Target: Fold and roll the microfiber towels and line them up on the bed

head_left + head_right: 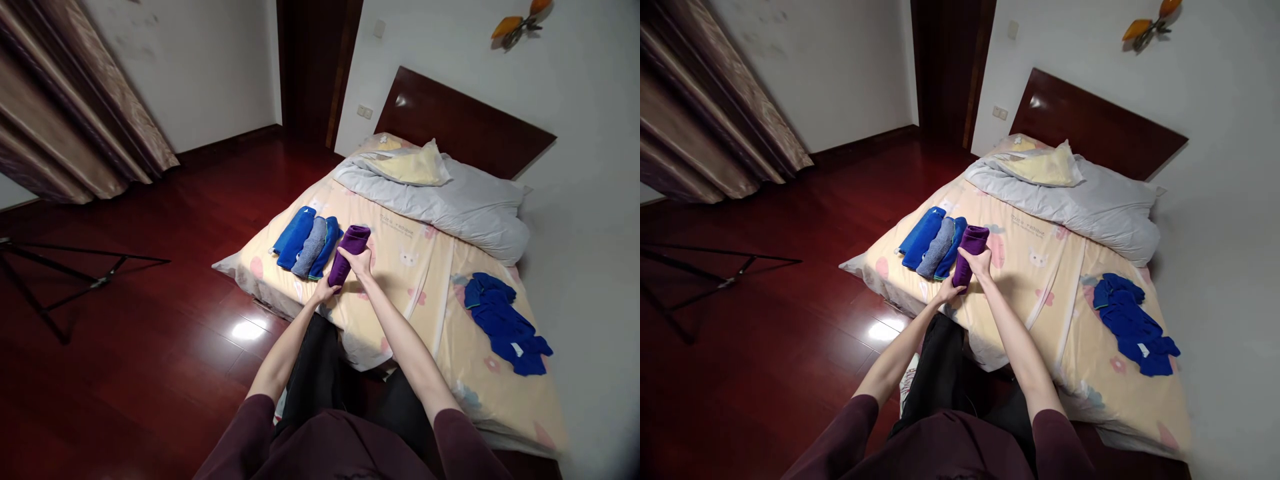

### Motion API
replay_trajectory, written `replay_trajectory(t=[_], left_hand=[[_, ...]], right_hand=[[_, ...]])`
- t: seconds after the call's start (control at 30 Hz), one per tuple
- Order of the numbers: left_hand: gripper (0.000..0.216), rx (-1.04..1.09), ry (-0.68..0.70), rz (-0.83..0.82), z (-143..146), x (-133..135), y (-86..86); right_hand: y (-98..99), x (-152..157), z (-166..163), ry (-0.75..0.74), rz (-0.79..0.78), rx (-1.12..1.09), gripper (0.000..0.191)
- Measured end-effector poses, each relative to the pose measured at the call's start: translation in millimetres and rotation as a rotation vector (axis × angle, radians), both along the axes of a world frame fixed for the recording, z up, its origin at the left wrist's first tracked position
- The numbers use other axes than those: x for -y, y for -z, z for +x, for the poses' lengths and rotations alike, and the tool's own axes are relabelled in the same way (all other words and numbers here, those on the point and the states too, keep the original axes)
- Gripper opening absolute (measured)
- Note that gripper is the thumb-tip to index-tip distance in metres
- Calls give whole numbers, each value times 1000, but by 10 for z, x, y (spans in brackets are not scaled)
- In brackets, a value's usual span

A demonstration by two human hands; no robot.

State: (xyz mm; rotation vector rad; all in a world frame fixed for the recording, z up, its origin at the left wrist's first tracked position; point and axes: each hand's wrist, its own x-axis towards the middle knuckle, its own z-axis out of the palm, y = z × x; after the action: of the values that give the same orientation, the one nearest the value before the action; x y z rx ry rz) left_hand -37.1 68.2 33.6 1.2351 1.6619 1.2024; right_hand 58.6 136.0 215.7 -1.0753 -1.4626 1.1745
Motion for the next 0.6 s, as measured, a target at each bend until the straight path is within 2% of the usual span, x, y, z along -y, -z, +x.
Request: replay_trajectory(t=[0.37,0.6], left_hand=[[69,0,24,8,-4,20,-11],[68,-29,37,-25,-34,14,45]], right_hand=[[-24,39,-12,6,-7,-10,47],[-19,43,-5,-3,-7,-22,44]])
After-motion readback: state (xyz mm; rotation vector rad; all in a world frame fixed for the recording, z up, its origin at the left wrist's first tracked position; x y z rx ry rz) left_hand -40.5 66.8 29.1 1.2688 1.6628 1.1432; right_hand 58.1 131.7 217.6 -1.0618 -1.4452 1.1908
